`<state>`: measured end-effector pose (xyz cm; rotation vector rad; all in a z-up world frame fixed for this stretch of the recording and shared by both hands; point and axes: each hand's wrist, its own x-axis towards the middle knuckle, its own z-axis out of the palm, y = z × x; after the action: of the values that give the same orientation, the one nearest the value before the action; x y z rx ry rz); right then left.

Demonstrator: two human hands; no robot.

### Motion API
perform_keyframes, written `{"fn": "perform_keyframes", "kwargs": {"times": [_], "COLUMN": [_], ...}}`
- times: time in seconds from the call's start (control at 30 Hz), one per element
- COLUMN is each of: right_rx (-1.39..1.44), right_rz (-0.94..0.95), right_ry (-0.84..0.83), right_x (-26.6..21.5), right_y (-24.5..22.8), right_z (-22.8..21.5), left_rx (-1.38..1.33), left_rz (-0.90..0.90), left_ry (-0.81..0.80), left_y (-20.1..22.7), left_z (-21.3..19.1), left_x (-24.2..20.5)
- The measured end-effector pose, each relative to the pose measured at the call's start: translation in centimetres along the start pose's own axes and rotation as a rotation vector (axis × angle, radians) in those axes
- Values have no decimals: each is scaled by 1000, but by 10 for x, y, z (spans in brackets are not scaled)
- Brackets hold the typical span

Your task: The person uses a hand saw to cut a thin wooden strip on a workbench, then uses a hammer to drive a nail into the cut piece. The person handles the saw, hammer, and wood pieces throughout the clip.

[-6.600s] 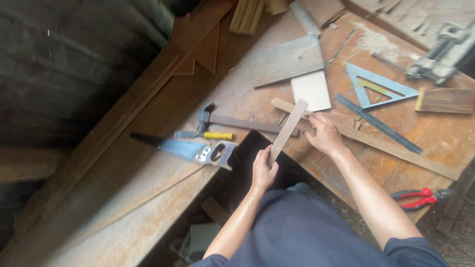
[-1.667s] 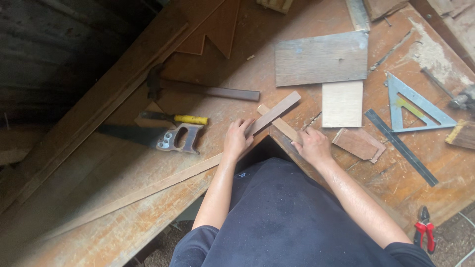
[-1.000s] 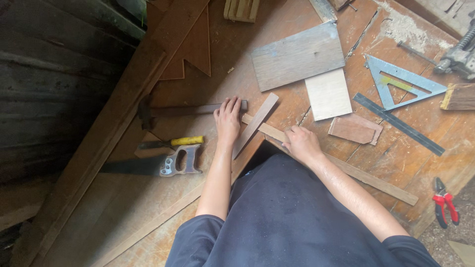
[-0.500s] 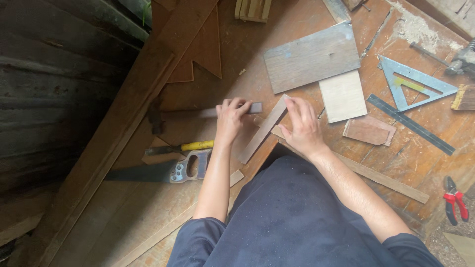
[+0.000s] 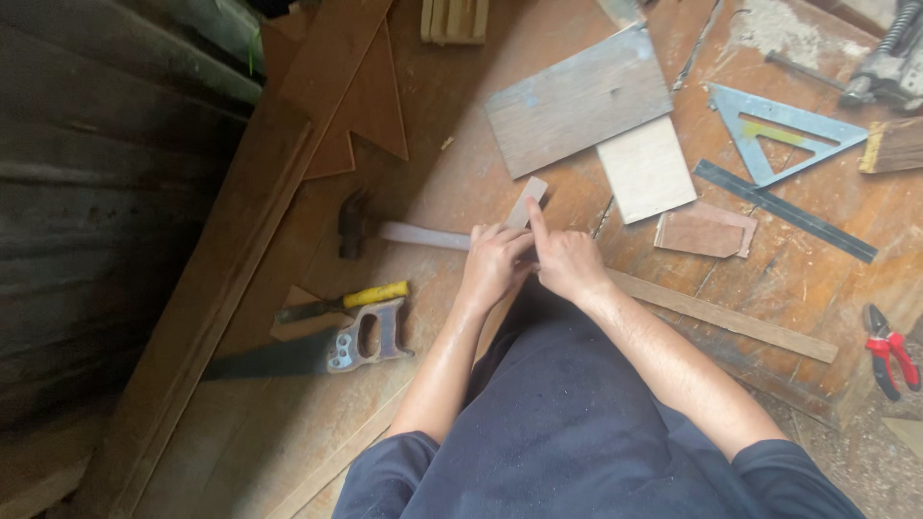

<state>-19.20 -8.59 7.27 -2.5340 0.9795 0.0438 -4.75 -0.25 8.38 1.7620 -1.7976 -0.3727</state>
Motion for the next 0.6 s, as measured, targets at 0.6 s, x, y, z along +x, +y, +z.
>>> {"fn": "perform_keyframes", "kwargs": {"times": [0.6], "right_rx": [131], "right_rz": [64], "right_ry": [571], "right_x": [-130], "right_y": [148], "right_z": [-4], "left_rx": [-39], "left_rz": [293], "left_ry": [106], "left_y": [81], "left_z": [65], "left_x": [43]}}
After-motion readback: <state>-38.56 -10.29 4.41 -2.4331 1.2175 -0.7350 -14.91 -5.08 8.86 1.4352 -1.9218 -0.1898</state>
